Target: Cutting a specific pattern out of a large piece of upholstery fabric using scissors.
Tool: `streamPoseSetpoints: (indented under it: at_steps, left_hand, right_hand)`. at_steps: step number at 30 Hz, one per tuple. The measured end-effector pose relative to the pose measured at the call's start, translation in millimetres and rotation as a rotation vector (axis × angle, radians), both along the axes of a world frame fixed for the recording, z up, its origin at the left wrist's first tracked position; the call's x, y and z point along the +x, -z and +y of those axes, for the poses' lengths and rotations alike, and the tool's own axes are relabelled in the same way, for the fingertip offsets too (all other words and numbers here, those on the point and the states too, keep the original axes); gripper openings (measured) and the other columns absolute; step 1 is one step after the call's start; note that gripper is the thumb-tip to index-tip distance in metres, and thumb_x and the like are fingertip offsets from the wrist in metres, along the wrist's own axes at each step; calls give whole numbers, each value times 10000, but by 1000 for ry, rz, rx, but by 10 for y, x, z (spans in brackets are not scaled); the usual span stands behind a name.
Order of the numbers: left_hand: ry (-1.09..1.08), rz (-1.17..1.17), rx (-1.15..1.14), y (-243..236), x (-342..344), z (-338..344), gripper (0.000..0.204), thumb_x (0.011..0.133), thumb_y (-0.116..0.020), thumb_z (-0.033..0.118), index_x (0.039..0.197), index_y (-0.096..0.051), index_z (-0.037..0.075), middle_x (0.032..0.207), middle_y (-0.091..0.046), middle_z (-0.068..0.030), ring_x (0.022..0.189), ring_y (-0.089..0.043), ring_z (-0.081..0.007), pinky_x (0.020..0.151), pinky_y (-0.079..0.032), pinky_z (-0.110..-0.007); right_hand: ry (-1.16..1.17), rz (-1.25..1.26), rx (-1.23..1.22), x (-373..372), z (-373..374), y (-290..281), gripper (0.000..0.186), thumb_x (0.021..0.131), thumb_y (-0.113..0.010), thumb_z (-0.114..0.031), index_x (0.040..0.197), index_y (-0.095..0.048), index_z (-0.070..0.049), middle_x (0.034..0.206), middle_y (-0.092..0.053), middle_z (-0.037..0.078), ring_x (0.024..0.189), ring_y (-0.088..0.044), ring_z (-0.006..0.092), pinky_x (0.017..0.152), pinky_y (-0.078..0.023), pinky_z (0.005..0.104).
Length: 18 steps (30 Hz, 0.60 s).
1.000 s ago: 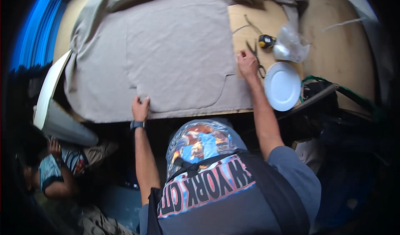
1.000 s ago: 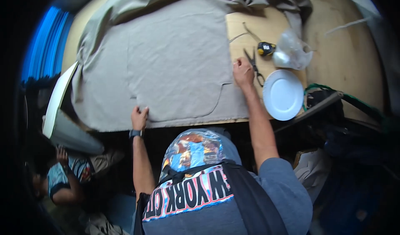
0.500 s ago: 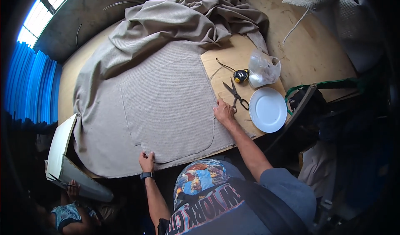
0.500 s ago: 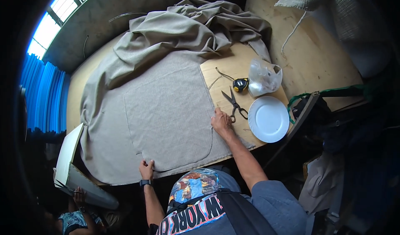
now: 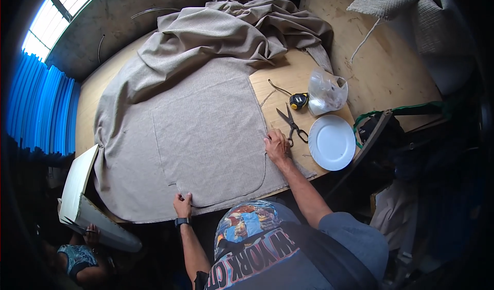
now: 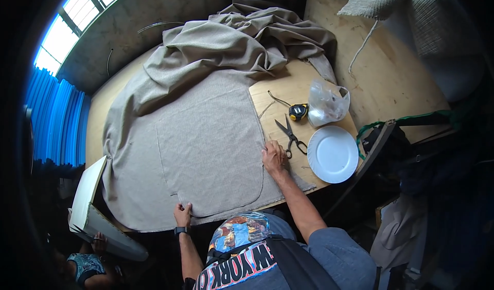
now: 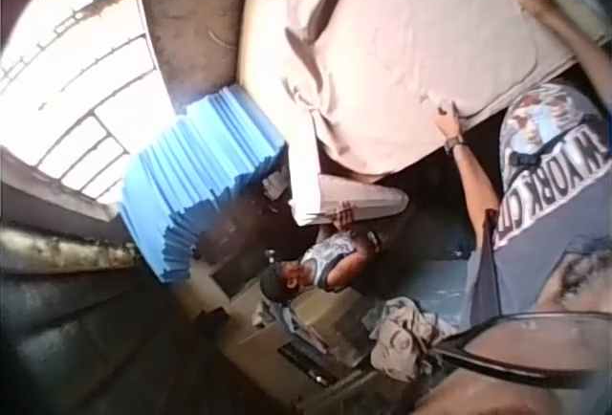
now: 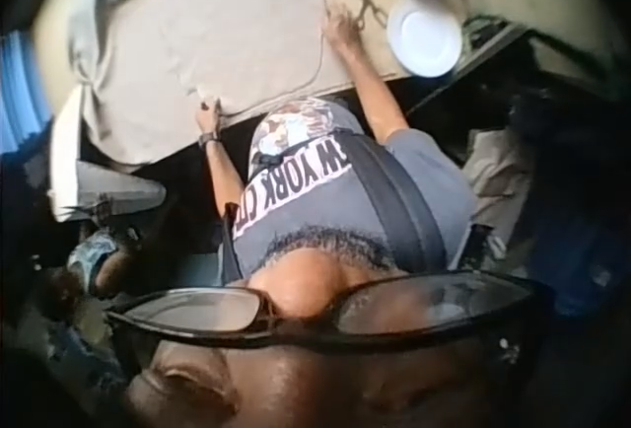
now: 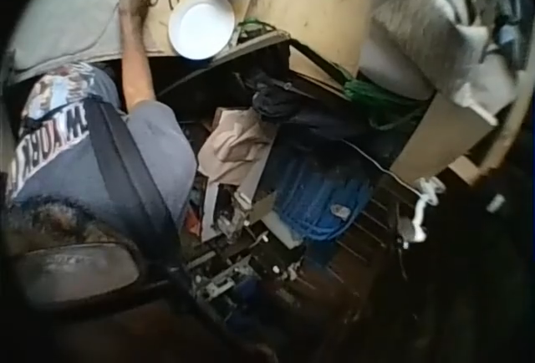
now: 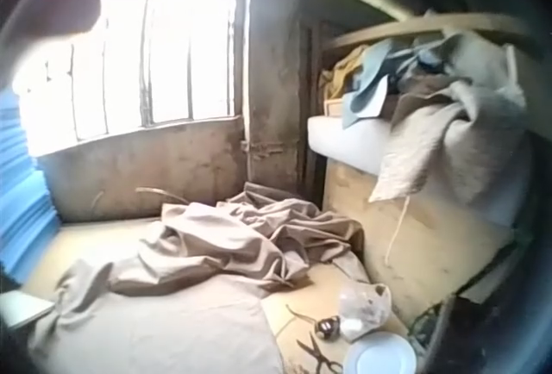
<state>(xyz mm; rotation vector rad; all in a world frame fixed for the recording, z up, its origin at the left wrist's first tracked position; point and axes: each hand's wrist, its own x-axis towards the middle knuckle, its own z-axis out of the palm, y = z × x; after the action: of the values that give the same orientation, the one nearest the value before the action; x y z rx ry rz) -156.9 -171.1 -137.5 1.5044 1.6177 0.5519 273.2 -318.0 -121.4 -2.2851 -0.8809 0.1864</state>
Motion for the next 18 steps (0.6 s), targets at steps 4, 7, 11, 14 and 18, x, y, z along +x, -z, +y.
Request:
streamPoseSetpoints:
  at_steps: [4, 7, 11, 14, 18]
  left_hand:
    - [18, 9, 6, -37, -6, -18, 299, 803, -775, 157, 806, -498, 45, 676, -398, 52, 613, -373, -75, 524, -357, -264]
    - [-26, -63, -81, -79, -12, -42, 298, 823, -764, 138, 794, -478, 59, 671, -393, 56, 593, -364, -65, 500, -339, -261]
    - [-35, -63, -114, -107, -2, -67, 286, 820, -764, 117, 818, -483, 61, 670, -402, 55, 576, -374, -62, 486, -343, -253]
    - [-49, -50, -133, -103, 11, -59, 279, 813, -765, 107, 838, -491, 59, 671, -410, 53, 573, -388, -62, 484, -351, -251]
    - [-54, -24, -174, -72, -6, -38, 253, 807, -762, 109, 855, -521, 49, 679, -427, 48, 577, -399, -66, 486, -358, -253]
  right_hand:
    - [5, 73, 36, 44, 21, -59, 159, 842, -686, -164, 908, -592, -55, 930, -637, 139, 912, -624, 349, 764, -488, 463]
    - [42, 234, -106, 122, 22, -131, 174, 860, -675, -207, 893, -587, -59, 870, -659, 154, 870, -642, 365, 741, -484, 487]
    - [-3, 338, -210, 184, 0, -216, 182, 887, -632, -211, 923, -583, -40, 910, -667, 182, 905, -644, 381, 775, -494, 480]
    - [2, 334, -184, 191, -6, -236, 176, 871, -628, -197, 923, -580, -37, 872, -667, 187, 878, -651, 384, 759, -497, 484]
    - [-6, 324, -175, 195, 4, -220, 150, 863, -605, -174, 917, -578, -36, 873, -668, 193, 876, -657, 382, 757, -502, 482]
